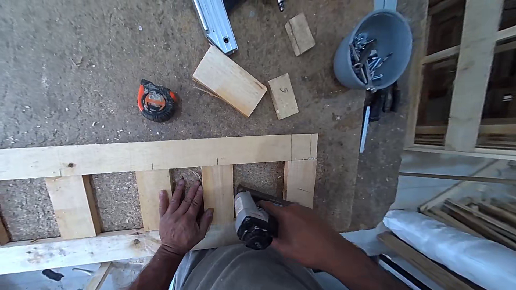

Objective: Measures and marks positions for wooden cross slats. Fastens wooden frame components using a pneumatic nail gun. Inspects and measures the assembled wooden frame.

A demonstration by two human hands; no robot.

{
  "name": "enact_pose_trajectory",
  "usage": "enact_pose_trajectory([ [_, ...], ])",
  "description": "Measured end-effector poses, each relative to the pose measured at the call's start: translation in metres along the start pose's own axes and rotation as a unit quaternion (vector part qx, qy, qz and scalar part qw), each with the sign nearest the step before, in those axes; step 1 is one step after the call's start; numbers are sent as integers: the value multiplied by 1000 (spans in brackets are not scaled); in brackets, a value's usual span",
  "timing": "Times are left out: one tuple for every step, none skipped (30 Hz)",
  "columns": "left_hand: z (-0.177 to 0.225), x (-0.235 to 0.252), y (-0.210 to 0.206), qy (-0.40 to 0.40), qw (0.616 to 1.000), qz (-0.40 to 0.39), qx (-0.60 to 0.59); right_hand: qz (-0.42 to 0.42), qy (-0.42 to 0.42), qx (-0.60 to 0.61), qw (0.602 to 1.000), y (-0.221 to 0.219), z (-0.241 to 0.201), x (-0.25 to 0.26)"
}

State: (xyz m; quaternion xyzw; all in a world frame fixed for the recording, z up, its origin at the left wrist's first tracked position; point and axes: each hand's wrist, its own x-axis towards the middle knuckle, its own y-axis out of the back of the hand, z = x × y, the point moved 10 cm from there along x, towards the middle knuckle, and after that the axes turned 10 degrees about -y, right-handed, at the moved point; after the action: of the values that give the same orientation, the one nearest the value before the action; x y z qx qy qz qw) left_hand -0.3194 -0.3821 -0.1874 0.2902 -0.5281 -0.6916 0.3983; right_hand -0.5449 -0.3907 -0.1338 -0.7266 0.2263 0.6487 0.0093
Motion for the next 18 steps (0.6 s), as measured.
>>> enact_pose_trajectory([
  [0, 0, 0, 0, 1000, 1, 0, 2, -4, 5, 1000, 2, 3, 0],
  [0, -1, 0, -1, 1000, 2, 0, -1, -10, 4, 1000, 2, 3, 1],
  [0, 0, 0, -3, 1000, 4, 0, -5, -13, 1, 1000, 3, 2, 1],
  [0, 0, 0, -4, 1000, 4, -1, -8, -12, -1, 1000, 3, -2, 2],
  [1, 1, 0, -4, 1000, 3, -1, -10, -9, -5, 1000, 3, -7, 2],
  [0, 1, 0, -4, 1000, 4, -1, -12, -6, -8, 1000, 3, -10, 3],
  [0, 2, 1, -4, 1000, 4, -4, -15, -8, -8, 1000, 3, -11, 3],
  [0, 2, 1, -4, 1000, 4, -6, -18, -10, -5, 1000, 3, -11, 3],
  [-1, 1, 0, -3, 1000, 4, -7, -19, -14, -2, 1000, 4, -10, 2],
  [-1, 1, 1, -4, 1000, 4, -7, -17, -17, 0, 1000, 4, -8, 2],
  [-1, 0, 1, -4, 1000, 4, -6, -13, -20, 4, 1000, 5, -8, 2],
  [0, 0, 1, -5, 1000, 5, -6, -10, -23, 8, 1000, 7, -8, 1],
  [0, 0, 1, -5, 1000, 6, -6, -7, -26, 11, 1000, 8, -7, 1],
  [0, 0, 1, -3, 1000, 6, -6, -6, -31, 14, 999, 9, -7, 1],
  [-1, 0, 1, -1, 1000, 5, -7, -6, -35, 18, 999, 9, -6, 2],
  [-1, 0, 1, 1, 1000, 2, -9, -5, -38, 19, 999, 9, -6, 1],
  [-1, 0, 0, 2, 1000, 0, -11, -1, -35, 18, 999, 9, -6, 0],
  [-2, 0, 0, 3, 1000, 0, -15, 3, -27, 16, 999, 9, -8, -2],
])
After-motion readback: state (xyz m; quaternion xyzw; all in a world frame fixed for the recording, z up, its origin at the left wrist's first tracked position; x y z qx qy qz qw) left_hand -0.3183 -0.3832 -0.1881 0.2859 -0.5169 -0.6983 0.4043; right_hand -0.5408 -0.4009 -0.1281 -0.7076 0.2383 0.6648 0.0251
